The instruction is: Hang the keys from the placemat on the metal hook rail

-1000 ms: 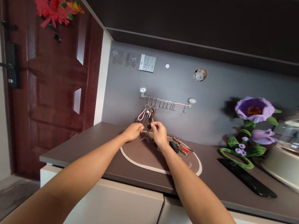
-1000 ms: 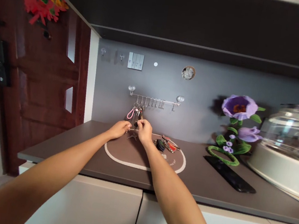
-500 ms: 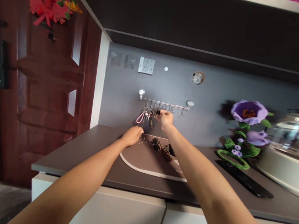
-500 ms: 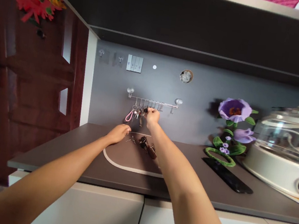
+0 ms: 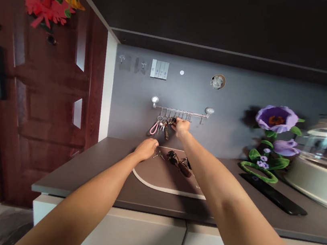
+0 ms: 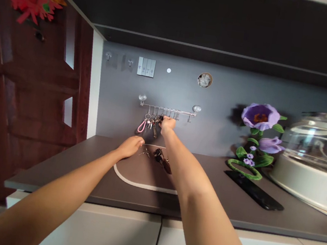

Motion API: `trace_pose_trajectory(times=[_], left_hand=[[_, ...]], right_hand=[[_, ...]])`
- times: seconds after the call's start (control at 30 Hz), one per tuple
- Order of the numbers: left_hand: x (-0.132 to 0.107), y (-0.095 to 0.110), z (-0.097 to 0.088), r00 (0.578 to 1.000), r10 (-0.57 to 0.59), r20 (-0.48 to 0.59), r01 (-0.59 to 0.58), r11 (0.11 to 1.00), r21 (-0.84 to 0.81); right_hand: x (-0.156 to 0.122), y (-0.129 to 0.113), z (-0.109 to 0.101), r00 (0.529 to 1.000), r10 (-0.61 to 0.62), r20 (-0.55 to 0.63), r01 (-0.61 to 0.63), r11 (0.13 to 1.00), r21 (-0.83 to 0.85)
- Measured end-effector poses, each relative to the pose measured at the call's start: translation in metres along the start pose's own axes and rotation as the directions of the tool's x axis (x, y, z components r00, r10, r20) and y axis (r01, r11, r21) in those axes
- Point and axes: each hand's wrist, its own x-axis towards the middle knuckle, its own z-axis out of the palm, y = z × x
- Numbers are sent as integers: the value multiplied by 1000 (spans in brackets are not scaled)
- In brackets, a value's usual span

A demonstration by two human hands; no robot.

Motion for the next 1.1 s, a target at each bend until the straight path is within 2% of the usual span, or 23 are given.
trace_pose_trajectory(times=[0.2,0.4,0.57,0.7,0.83,0.97,1.1], left_hand=[[0,-2,1,1000,-3,16,2,999,51],[0,-5,2,1000,-6,15,5,999,31],[-1,-4,2,1000,-5,27,5,1000,13],[-2,-5,2,999,-4,37,4,1000,7],[-2,-6,1,999,12,42,-12,1000,-3],[-2,-6,0,998,28,65,-28,1000,7],[-4,-5,-2,994,53,94,-55,998,15]], right_hand=[[-6,4,-5,999,-4,36,5,1000,-24],[-10,3,-10,996,-20,87,28,995,-93],[-9,2,-15,989,-123,80,140,954,-264],[-19,-1,-21,980,-177,90,197,925,-326],[-41,-3,-29,970,-193,149,233,915,-329],[-59,7,-41,949,-203,239,280,893,-351],[-68,27,-60,902,-217,372,382,803,-457]])
